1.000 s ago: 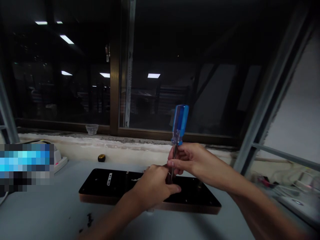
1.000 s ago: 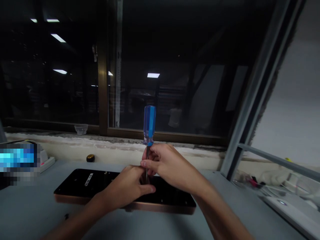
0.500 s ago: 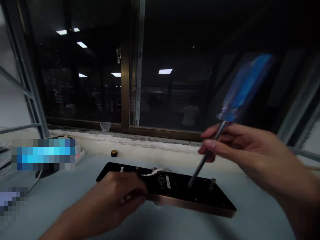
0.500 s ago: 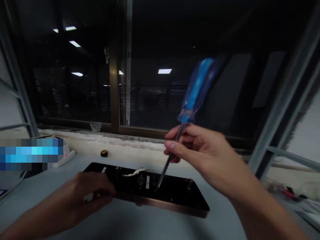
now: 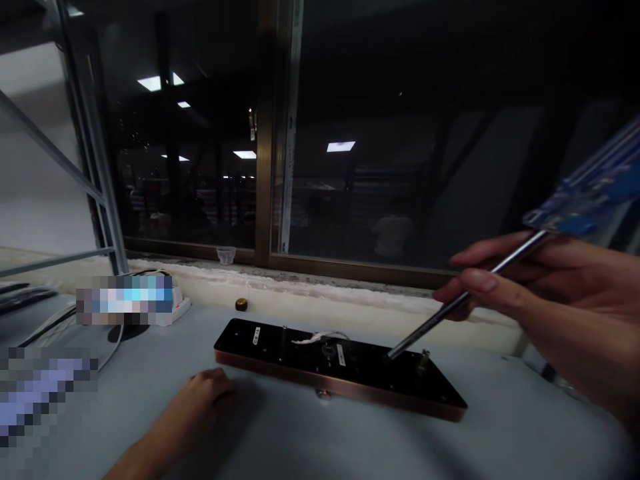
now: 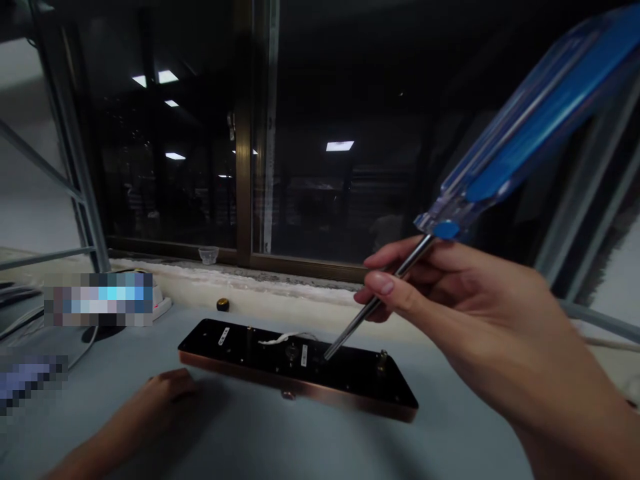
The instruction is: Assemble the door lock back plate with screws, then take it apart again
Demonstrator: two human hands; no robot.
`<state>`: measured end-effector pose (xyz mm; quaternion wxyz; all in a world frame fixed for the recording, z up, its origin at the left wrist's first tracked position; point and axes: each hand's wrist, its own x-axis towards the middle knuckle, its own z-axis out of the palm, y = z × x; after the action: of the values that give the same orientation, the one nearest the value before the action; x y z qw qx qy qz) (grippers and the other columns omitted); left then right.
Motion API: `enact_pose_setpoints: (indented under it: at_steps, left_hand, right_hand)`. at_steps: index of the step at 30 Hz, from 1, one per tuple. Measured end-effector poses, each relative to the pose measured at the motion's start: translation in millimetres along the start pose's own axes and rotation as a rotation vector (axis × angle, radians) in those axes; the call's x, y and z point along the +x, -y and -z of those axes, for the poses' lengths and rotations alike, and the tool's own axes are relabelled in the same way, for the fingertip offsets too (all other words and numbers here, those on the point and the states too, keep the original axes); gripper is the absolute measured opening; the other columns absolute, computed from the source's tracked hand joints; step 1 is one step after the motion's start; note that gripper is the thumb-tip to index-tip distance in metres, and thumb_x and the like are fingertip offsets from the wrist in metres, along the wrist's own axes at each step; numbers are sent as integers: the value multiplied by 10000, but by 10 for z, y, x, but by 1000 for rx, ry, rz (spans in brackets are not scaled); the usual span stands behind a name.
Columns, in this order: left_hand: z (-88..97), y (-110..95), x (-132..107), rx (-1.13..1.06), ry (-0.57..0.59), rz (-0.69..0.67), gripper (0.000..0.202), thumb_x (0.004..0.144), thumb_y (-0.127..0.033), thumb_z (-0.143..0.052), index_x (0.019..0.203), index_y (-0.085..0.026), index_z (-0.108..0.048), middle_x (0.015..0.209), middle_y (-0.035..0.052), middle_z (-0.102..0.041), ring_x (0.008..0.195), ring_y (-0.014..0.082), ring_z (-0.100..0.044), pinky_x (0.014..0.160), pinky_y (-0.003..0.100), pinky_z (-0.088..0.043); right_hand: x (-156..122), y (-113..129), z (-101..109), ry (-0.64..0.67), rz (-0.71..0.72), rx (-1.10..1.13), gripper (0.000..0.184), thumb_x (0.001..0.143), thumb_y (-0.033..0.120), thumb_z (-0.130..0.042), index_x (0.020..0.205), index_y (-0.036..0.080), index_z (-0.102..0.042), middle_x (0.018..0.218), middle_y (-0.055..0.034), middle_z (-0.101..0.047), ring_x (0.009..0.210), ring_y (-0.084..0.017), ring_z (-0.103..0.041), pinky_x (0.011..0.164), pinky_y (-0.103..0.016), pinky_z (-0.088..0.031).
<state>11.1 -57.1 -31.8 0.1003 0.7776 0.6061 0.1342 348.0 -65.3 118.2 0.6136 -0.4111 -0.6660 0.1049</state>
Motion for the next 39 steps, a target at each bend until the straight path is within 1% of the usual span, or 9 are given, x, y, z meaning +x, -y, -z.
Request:
enact_pose_setpoints:
  at_steps: [6,11,17,22,26,29,32,36,39]
  left_hand:
    - [-33,10,0,72,7,-19,329,697,-43,-344,736,-185,-638,805,40,-647,786,172,-592,719,265,-401]
    - [-94,11,27,246,59,-80,389,729,-12,-317,932,-165,-611,976,90,-633,924,215,-574,832,341,-412]
    - [-88,-38,32,407,146,-102,429,706,31,-306,922,-141,-634,942,118,-637,866,224,-593,798,359,-451]
    - [-108,8,45,369,152,-85,467,676,55,-292,907,-137,-650,929,123,-646,877,234,-592,806,378,-440]
    - [-92,89,80,151,13,-140,392,670,-4,-368,854,-199,-654,909,81,-647,835,222,-599,766,322,-438]
    - [-28,-16,83,-33,-70,-209,283,740,-97,-395,838,-229,-625,879,42,-631,796,194,-585,711,279,-429]
    - [33,-286,103,-316,-139,-192,150,767,-208,-459,799,-226,-604,798,7,-609,727,155,-551,657,244,-412]
    - [88,-713,233,-989,2,-153,133,710,-300,-606,695,-170,-576,599,-11,-569,551,106,-514,555,223,-398]
    - [120,-985,354,-1434,6,-93,172,647,-285,-687,686,-161,-575,646,-5,-602,597,109,-562,612,231,-437]
  right_hand:
    - [15,57,25,70,91,40,279,680,445,-685,854,243,-602,661,-9,-651,556,-135,-617,499,-177,-524]
    - [28,120,22,124,104,74,216,704,419,-669,822,247,-613,618,-4,-647,548,-142,-615,495,-198,-529]
    - [23,165,27,145,132,90,199,707,413,-656,793,239,-614,608,4,-651,548,-127,-620,481,-154,-513]
    - [45,150,-1,193,94,98,219,726,428,-634,813,229,-613,641,-1,-651,586,-134,-629,502,-159,-515]
    - [51,140,-4,220,63,111,224,734,433,-631,820,228,-606,639,0,-637,599,-136,-623,523,-180,-517]
    - [50,129,-16,231,62,138,210,740,420,-635,821,228,-603,644,3,-637,602,-128,-620,532,-174,-514]
    - [46,107,-51,260,51,170,195,759,410,-624,833,231,-598,663,2,-645,606,-120,-620,537,-165,-512]
    - [28,70,-116,306,42,268,159,770,377,-628,848,242,-594,714,11,-657,626,-108,-621,567,-154,-514]
    - [9,65,-169,330,44,311,130,784,354,-620,841,240,-595,729,14,-660,671,-111,-627,601,-155,-516]
